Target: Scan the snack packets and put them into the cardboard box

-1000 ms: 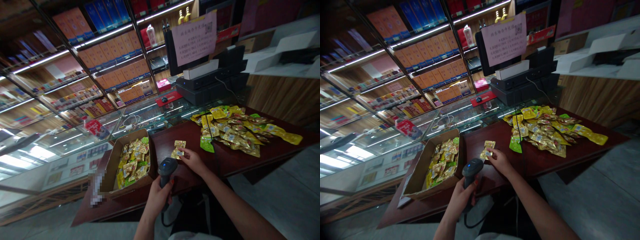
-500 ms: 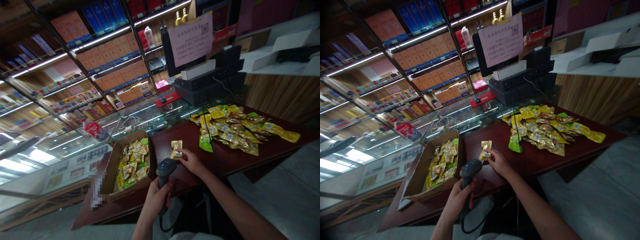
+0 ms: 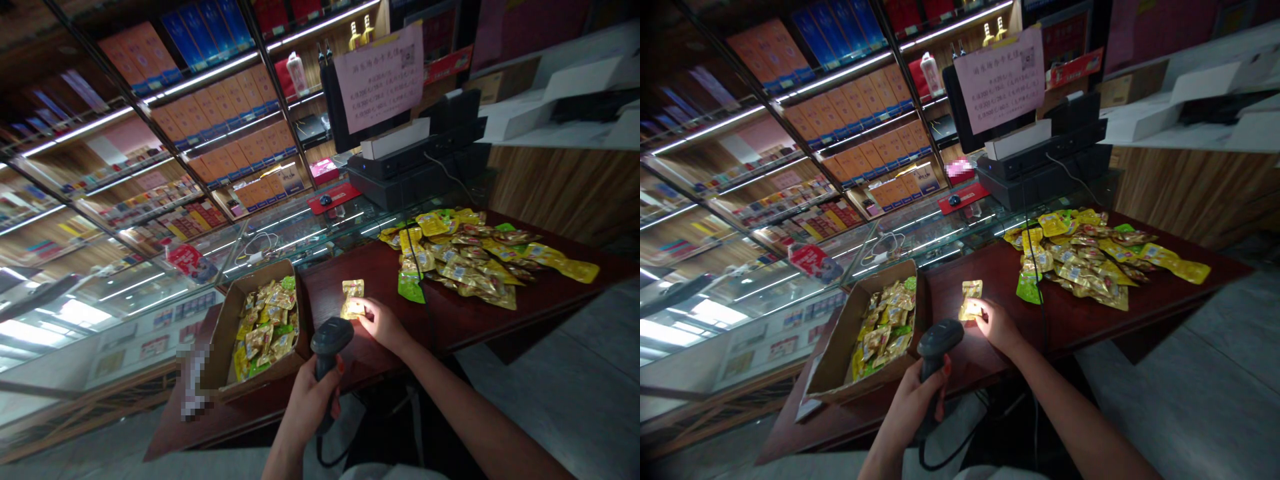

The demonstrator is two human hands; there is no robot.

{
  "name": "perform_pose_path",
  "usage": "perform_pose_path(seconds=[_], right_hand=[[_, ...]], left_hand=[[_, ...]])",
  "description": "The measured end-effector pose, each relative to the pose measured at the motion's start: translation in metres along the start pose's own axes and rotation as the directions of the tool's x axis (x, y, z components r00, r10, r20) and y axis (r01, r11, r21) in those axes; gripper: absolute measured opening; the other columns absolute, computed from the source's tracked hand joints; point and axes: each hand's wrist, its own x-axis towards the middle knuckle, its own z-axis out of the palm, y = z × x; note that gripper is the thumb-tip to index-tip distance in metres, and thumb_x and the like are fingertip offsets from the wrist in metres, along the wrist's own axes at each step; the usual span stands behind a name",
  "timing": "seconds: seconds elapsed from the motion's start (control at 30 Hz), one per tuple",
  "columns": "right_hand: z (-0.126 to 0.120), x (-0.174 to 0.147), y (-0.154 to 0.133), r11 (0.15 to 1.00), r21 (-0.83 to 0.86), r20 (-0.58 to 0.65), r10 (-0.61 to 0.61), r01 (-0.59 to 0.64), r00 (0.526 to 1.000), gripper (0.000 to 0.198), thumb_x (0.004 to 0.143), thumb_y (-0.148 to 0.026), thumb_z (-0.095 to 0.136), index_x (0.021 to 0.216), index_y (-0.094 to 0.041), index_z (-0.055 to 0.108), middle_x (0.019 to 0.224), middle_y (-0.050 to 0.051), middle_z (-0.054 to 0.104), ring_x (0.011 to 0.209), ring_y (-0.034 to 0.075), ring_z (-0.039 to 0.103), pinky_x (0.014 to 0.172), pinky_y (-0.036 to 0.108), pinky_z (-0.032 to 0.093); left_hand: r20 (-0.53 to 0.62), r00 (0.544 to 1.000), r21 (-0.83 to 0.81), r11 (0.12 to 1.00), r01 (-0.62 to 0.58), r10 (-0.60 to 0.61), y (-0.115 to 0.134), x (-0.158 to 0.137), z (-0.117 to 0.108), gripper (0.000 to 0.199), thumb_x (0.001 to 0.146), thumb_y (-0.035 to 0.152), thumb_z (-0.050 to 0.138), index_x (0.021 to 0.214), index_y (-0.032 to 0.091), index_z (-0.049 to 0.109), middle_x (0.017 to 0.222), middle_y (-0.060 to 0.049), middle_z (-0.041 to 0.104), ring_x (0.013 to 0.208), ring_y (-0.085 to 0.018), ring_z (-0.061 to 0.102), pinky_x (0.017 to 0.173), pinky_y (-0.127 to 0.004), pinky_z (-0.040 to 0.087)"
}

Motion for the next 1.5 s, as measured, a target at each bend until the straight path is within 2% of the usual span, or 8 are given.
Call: perform_pose_path(seconds=[0.57, 0.8, 0.9, 1.07, 1.2, 1.5], right_hand=[[-0.001, 0.000, -0.006, 0.998, -0.060, -0.004, 0.006, -0.006, 1.000, 0.049, 0.077, -0.004, 0.052, 0.121, -0.020, 0.067, 0.115, 0.009, 0.071, 0.091, 0.017, 0.068, 0.080, 0.030, 0.057], [-0.003, 0.000, -0.007, 0.999, -0.040, 0.024, 0.019, -0.018, 1.000, 0.048, 0.078, -0.007, 0.054, 0.122, -0.023, 0.066, 0.117, 0.007, 0.070, 0.097, 0.018, 0.068, 0.083, 0.031, 0.057], [-0.003, 0.000, -0.006, 0.999, -0.034, 0.018, 0.028, -0.028, 0.999, 0.047, 0.079, -0.008, 0.055, 0.122, -0.024, 0.066, 0.119, 0.007, 0.069, 0.100, 0.019, 0.067, 0.087, 0.034, 0.056], [-0.001, 0.000, -0.006, 0.997, -0.051, 0.013, 0.054, -0.053, 0.998, 0.048, 0.078, -0.007, 0.052, 0.121, -0.023, 0.066, 0.117, 0.008, 0.070, 0.095, 0.018, 0.068, 0.082, 0.031, 0.058], [-0.002, 0.000, -0.006, 0.996, -0.072, 0.007, 0.044, -0.043, 0.999, 0.048, 0.077, -0.006, 0.053, 0.121, -0.021, 0.066, 0.116, 0.008, 0.070, 0.093, 0.017, 0.068, 0.081, 0.030, 0.057], [-0.003, 0.000, -0.006, 0.999, -0.039, 0.020, 0.018, -0.017, 1.000, 0.047, 0.078, -0.006, 0.053, 0.121, -0.020, 0.066, 0.119, 0.010, 0.070, 0.100, 0.020, 0.068, 0.082, 0.031, 0.058]], left_hand=[[-0.029, 0.999, 0.037, 0.999, -0.022, 0.023, 0.000, 0.001, -0.002, 0.025, 0.082, 0.041, 0.065, 0.079, 0.017, 0.058, 0.048, 0.006, 0.053, 0.033, -0.008, 0.047, 0.039, -0.018, 0.035], [-0.037, 0.999, -0.029, 0.999, 0.023, -0.024, -0.005, 0.005, -0.002, 0.036, 0.080, 0.048, 0.068, 0.094, 0.016, 0.060, 0.052, 0.007, 0.053, 0.033, -0.008, 0.046, 0.036, -0.018, 0.035], [-0.036, 0.999, -0.047, 0.999, 0.011, -0.013, -0.005, 0.005, -0.001, 0.033, 0.080, 0.048, 0.067, 0.089, 0.017, 0.058, 0.052, 0.007, 0.052, 0.033, -0.008, 0.046, 0.036, -0.018, 0.036], [-0.030, 1.000, -0.045, 0.999, -0.005, 0.004, -0.003, 0.003, 0.000, 0.028, 0.080, 0.043, 0.068, 0.081, 0.018, 0.056, 0.049, 0.008, 0.051, 0.033, -0.008, 0.046, 0.037, -0.018, 0.035], [-0.030, 0.999, -0.029, 1.000, 0.011, -0.012, -0.003, 0.003, -0.001, 0.029, 0.079, 0.043, 0.069, 0.081, 0.018, 0.056, 0.047, 0.007, 0.052, 0.032, -0.008, 0.045, 0.037, -0.018, 0.034], [0.011, 1.000, -0.061, 0.998, 0.007, -0.006, -0.010, 0.009, 0.005, 0.027, 0.081, 0.043, 0.067, 0.082, 0.018, 0.056, 0.051, 0.007, 0.053, 0.032, -0.008, 0.046, 0.036, -0.018, 0.036]])
